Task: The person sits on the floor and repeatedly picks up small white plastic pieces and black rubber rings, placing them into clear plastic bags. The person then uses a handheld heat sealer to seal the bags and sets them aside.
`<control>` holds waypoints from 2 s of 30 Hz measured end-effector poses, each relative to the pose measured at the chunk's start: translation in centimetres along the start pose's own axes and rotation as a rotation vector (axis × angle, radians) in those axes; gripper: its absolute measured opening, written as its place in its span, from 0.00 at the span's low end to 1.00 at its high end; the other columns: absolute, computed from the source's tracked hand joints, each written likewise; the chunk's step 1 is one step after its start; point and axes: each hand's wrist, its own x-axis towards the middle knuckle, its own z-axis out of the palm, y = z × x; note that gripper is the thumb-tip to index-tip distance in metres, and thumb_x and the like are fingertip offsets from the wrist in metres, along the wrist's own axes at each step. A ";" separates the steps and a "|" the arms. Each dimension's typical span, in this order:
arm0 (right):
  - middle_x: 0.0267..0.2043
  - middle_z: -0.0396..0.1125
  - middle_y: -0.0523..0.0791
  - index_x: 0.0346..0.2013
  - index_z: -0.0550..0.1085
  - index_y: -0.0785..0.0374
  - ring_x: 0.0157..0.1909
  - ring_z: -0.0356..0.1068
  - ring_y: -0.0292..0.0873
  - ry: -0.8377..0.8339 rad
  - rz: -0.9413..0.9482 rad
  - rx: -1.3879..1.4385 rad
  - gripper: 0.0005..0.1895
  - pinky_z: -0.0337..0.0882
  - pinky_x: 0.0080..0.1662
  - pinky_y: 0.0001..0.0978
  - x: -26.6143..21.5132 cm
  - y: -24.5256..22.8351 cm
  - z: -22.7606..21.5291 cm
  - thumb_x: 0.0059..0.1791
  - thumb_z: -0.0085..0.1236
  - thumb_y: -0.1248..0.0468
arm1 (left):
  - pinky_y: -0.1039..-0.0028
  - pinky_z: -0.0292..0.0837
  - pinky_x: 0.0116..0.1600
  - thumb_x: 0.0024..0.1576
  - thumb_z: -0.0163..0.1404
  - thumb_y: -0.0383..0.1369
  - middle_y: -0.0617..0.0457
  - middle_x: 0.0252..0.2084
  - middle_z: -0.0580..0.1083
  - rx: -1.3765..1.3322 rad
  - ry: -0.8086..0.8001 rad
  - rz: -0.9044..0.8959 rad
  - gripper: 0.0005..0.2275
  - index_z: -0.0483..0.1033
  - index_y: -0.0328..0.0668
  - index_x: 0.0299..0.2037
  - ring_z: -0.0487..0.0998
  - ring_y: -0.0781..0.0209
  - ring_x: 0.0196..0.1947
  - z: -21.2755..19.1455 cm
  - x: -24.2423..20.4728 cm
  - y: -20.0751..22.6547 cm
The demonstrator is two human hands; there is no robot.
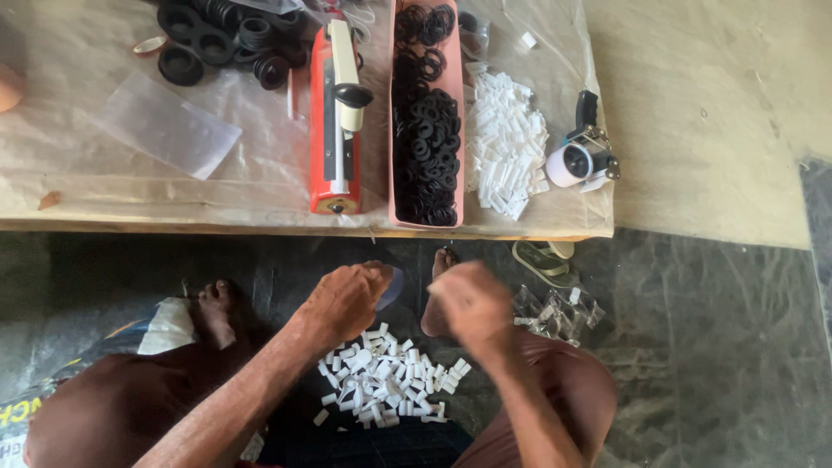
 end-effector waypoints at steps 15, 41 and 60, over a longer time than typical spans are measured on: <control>0.32 0.71 0.51 0.39 0.75 0.72 0.25 0.73 0.45 0.092 1.132 0.115 0.19 0.78 0.28 0.37 5.2 27.4 -4.1 0.45 0.67 0.58 | 0.59 0.79 0.46 0.53 0.43 0.19 0.38 0.55 0.75 -0.147 0.077 -0.066 0.18 0.70 0.33 0.54 0.81 0.40 0.43 -0.7 0.6 0.8; 0.25 0.66 0.47 0.35 0.71 0.64 0.22 0.65 0.41 0.175 1.284 1.090 0.08 0.59 0.21 0.29 2.6 30.1 -8.1 0.48 0.55 0.62 | 0.56 0.78 0.44 0.49 0.46 0.19 0.34 0.57 0.73 -0.129 0.206 0.055 0.21 0.70 0.31 0.56 0.81 0.37 0.42 -0.3 0.1 0.9; 0.40 0.68 0.48 0.45 0.72 0.73 0.43 0.76 0.44 -0.305 0.982 1.195 0.12 0.77 0.29 0.31 0.2 -3.9 2.3 0.48 0.53 0.70 | 0.55 0.77 0.38 0.55 0.54 0.29 0.35 0.47 0.74 -0.113 0.121 0.034 0.16 0.69 0.25 0.49 0.80 0.37 0.38 0.5 -3.4 1.0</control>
